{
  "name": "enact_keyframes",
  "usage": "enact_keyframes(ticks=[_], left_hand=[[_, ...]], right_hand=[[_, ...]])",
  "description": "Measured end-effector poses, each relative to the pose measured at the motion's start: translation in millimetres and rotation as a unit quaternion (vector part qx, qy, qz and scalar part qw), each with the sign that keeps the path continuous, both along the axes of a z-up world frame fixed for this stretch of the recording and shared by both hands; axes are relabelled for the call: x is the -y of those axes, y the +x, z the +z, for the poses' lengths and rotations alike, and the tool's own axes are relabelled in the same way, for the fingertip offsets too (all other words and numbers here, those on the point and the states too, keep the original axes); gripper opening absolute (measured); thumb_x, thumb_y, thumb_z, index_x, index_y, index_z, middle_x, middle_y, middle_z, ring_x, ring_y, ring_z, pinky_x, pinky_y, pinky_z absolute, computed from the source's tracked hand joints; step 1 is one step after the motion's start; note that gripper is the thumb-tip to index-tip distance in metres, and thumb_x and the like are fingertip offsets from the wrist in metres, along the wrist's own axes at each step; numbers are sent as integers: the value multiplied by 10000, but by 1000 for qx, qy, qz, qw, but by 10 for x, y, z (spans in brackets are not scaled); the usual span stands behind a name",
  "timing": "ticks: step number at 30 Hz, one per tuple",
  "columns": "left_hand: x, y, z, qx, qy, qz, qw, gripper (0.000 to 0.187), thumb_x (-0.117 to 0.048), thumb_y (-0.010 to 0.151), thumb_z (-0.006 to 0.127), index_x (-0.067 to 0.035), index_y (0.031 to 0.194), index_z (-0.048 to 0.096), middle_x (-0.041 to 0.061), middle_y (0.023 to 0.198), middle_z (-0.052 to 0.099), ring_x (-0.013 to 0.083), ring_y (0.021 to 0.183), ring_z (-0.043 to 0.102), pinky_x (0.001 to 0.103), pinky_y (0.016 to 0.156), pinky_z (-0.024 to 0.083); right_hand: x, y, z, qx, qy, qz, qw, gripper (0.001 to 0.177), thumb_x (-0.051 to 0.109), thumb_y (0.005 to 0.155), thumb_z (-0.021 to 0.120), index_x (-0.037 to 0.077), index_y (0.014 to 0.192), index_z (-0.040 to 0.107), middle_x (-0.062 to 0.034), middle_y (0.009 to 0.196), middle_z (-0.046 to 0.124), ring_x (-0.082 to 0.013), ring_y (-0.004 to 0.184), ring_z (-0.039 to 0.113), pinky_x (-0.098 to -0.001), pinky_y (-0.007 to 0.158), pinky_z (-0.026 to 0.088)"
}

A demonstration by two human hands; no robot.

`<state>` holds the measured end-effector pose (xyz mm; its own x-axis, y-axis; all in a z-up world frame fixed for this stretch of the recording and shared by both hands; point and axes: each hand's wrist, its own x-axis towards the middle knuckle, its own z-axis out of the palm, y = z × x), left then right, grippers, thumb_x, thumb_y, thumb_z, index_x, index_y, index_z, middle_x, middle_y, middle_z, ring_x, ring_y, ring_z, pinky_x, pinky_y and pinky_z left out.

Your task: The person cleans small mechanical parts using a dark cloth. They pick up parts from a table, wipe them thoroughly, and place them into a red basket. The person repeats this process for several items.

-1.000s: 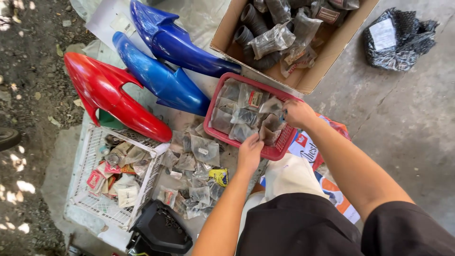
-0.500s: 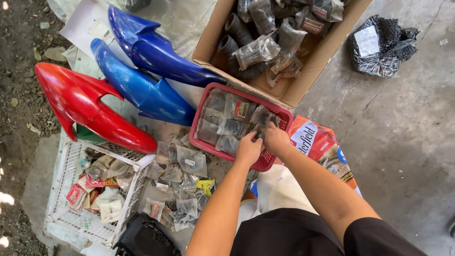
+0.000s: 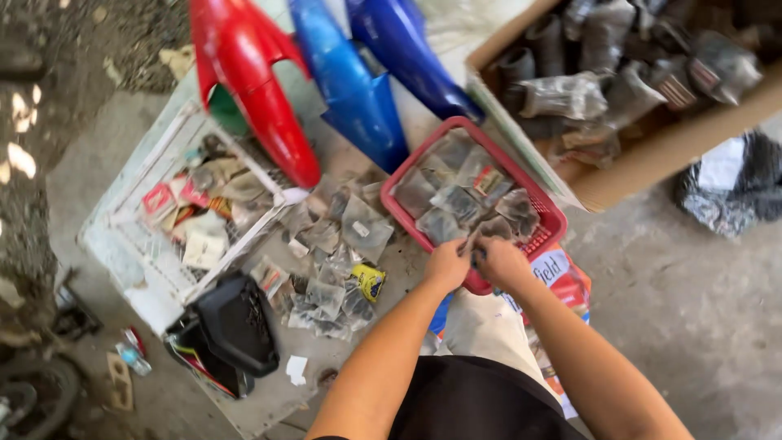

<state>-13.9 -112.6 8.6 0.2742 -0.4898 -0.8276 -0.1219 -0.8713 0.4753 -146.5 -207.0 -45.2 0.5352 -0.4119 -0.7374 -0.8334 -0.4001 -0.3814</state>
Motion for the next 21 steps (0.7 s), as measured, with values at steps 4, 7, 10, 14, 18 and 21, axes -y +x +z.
enact_keyframes(ticks=[4, 7, 10, 14, 18, 21], left_hand=[[-702, 140, -388, 26, 1, 148, 989, 420, -249, 976, 578, -91, 1353, 674, 181, 1365, 673, 376, 1327, 585, 472, 1127, 467], [-1192, 354, -665, 36, 47, 204, 977, 472, -306, 970, 559, -128, 1397, 649, 149, 1422, 644, 344, 1368, 555, 469, 1156, 448], [-1598, 489, -911, 46, 79, 261, 961, 495, -374, 955, 567, -195, 1410, 646, 91, 1418, 656, 307, 1369, 560, 461, 1169, 437], [-1985, 675, -782, 63, 36, 348, 935, 472, -280, 965, 560, -60, 1371, 657, 218, 1389, 652, 390, 1338, 572, 481, 1150, 454], [-2404, 743, -743, 60, 43, 409, 910, 492, -315, 946, 575, -142, 1400, 647, 144, 1375, 677, 317, 1277, 635, 449, 1091, 508], [-2639, 751, -785, 62, 35, 448, 891, 480, -313, 949, 585, -150, 1395, 654, 141, 1367, 680, 329, 1272, 634, 454, 1086, 510]], right_hand=[[-451, 371, 14, 88, 36, -1, 995, 310, 343, 928, 607, 211, 1169, 750, -110, 1130, 760, -371, 1065, 731, -495, 954, 588], [-786, 671, -109, 100, 61, 39, 992, 270, 360, 937, 617, 282, 1162, 744, -60, 1141, 746, -340, 1087, 717, -477, 980, 579], [-1066, 1097, -45, 74, 95, 72, 990, 292, 340, 937, 599, 227, 1164, 741, -83, 1150, 738, -334, 1134, 698, -458, 987, 575], [-1376, 1481, -341, 55, 88, 146, 984, 303, 368, 945, 608, 224, 1173, 746, -95, 1186, 740, -339, 1155, 689, -483, 1002, 569], [-1636, 1746, -400, 13, 78, 208, 975, 287, 329, 953, 613, 209, 1165, 766, -76, 1144, 770, -316, 1118, 716, -456, 961, 588], [-1891, 1922, -294, -3, 105, 219, 970, 284, 289, 975, 610, 188, 1185, 772, -118, 1142, 770, -355, 1115, 713, -477, 951, 584]])
